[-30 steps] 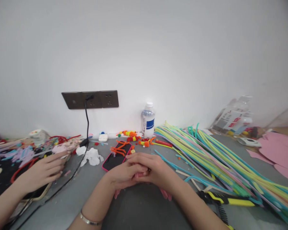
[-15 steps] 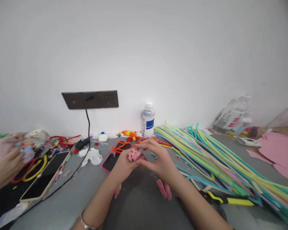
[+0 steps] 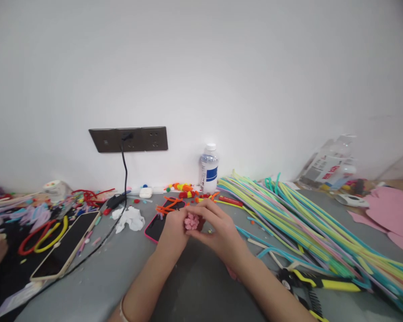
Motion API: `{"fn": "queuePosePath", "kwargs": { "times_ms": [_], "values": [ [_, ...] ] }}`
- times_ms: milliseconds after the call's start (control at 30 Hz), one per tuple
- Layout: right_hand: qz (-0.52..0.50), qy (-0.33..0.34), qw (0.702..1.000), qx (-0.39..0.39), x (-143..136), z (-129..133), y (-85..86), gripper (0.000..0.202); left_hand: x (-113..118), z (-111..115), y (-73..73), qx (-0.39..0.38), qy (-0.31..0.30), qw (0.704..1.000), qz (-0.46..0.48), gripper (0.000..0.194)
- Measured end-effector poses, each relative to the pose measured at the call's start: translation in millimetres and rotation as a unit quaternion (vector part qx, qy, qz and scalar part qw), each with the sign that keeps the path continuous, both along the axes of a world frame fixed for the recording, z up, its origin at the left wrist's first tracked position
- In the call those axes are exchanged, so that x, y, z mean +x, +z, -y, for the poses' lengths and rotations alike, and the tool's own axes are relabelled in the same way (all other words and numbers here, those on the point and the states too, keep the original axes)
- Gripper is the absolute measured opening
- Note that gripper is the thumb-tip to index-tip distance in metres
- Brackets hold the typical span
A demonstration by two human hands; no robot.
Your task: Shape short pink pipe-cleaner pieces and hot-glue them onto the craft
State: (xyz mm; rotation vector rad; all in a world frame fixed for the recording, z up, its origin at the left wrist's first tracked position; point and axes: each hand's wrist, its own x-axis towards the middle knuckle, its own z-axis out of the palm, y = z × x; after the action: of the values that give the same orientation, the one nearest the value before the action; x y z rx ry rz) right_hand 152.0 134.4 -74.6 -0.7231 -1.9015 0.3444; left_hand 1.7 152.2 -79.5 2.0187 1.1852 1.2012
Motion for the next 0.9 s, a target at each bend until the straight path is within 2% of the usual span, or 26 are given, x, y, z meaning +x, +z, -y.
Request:
{"fn": "queuePosePath", "kwargs": {
  "times_ms": [167, 367, 533, 633, 733, 900],
  "values": [
    [-0.006, 0.0, 1.0, -0.015, -1.2, 1.0, 3.1, 0.025, 1.3, 0.7, 0.7, -0.009, -0.037, 0.999, -0.001, 0.011],
    [-0.035, 0.009, 0.998, -0.059, 2.2, -2.1, 7.7, 0.013, 6.0, 0.5, 2.2, -0.054, -0.037, 0.998, 0.012, 0.004],
    [-0.079, 0.01, 0.99, -0.117, 7.1, -5.9, 9.8, 0.007, 7.2, 2.4, 6.3, -0.116, -0.087, 0.986, 0.085, 0.016],
    [-0.152, 0.035, 0.969, -0.189, 9.5, -7.6, 10.7, 0.009, 8.2, 3.2, 8.0, -0.176, -0.125, 0.961, 0.172, 0.028],
    [-0.214, 0.043, 0.946, -0.239, 11.9, -9.1, 12.0, 0.017, 9.6, 3.4, 8.9, -0.242, -0.16, 0.915, 0.279, 0.044],
    [-0.269, 0.049, 0.924, -0.269, 11.1, -9.2, 14.5, 0.029, 11.6, 6.2, 13.6, -0.284, -0.151, 0.858, 0.401, 0.049]
  ]
}}
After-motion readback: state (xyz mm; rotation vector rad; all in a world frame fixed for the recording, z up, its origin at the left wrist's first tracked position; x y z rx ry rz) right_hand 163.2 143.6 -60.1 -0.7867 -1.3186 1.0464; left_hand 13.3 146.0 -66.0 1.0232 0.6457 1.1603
